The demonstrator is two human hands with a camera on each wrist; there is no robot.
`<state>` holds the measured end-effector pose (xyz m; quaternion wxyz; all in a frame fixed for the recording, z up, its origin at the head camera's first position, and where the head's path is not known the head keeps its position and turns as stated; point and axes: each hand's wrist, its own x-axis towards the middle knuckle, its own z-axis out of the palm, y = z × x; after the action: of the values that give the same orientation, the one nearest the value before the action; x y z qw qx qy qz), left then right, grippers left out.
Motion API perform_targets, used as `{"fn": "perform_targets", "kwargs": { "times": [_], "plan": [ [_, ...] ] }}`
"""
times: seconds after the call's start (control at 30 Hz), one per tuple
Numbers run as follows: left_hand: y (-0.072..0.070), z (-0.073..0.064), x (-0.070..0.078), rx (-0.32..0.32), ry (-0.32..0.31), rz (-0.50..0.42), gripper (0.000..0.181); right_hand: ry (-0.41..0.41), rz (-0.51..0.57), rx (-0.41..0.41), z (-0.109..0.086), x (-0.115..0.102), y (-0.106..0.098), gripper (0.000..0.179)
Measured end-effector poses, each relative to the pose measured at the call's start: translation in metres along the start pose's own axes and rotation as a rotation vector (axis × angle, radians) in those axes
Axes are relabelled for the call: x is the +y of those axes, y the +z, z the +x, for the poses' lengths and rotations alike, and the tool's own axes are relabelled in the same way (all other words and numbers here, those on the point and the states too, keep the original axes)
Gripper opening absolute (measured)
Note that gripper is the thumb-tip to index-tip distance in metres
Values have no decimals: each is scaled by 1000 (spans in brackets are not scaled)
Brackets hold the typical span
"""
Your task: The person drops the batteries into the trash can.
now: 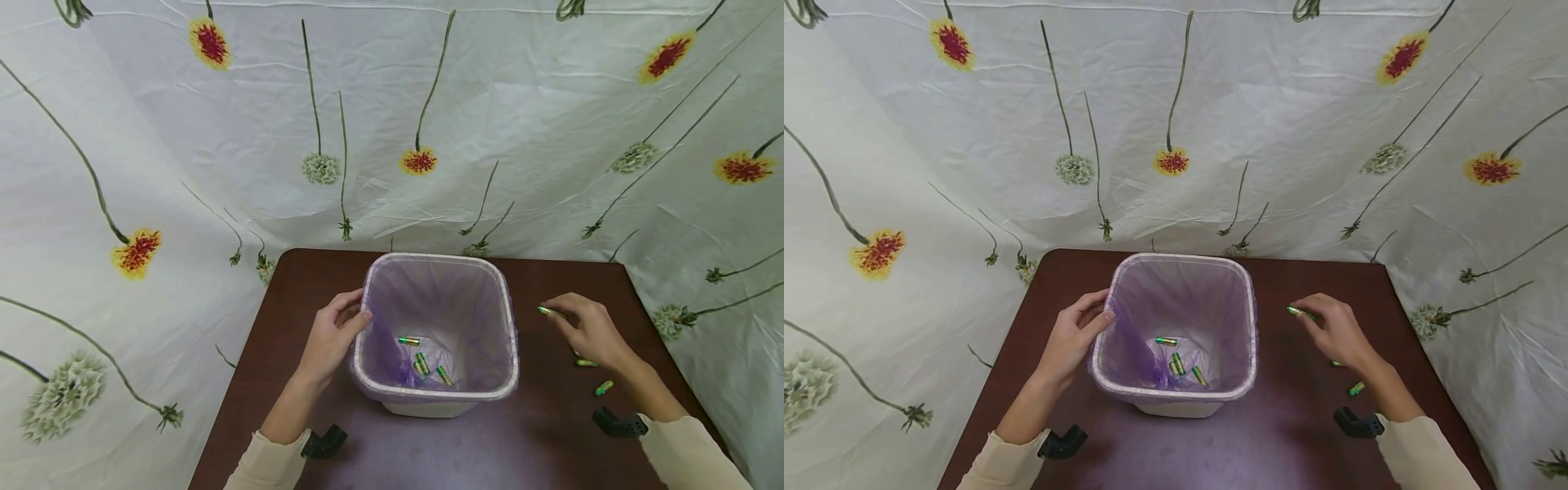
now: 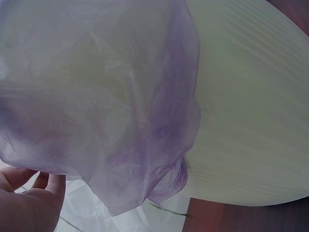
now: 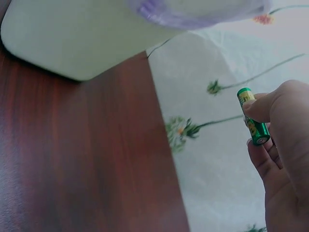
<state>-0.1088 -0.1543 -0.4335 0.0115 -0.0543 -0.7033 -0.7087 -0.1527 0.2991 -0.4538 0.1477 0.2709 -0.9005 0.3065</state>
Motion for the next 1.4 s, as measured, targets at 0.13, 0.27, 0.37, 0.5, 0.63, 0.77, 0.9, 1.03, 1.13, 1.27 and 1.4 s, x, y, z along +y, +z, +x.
{"fn": "perform_targets", "kwargs": {
  "times": [0.13, 0.27, 0.37, 0.5, 0.63, 0.77, 0.9, 1.03, 1.13, 1.27, 1.4],
  "plan": [
    [0, 0, 0, 2, 2, 3, 45, -26, 3, 1, 11, -10, -7, 28],
    [0, 0, 0, 1, 4, 1, 45, -55, 9, 1, 21, -19, -12, 29],
    [0, 0, 0, -1, 6, 2, 44, -84, 25, 0, 30, -27, -16, 30],
    [0, 0, -1, -2, 9, -1, 45, -120, 49, -4, 41, -40, -20, 32],
    [0, 0, -2, 1, 8, -2, 45, -162, 74, -10, 53, -51, -20, 34],
    [0, 0, -2, -3, 6, 1, 45, -203, 89, -28, 65, -62, -19, 33],
    [0, 0, -1, -3, 10, -5, 45, -225, 99, -62, 78, -72, -16, 30],
    [-1, 0, -1, -1, 14, -13, 44, -232, 115, -107, 92, -82, -10, 27],
    [-1, 0, -1, -6, 16, -15, 44, -256, 121, -135, 101, -89, -6, 26],
    [-1, 0, 0, -8, 18, -23, 45, -299, 130, -169, 113, -98, 0, 24],
    [-1, -1, -1, -6, 17, -18, 44, -341, 149, -190, 122, -105, 7, 23]
  ]
}}
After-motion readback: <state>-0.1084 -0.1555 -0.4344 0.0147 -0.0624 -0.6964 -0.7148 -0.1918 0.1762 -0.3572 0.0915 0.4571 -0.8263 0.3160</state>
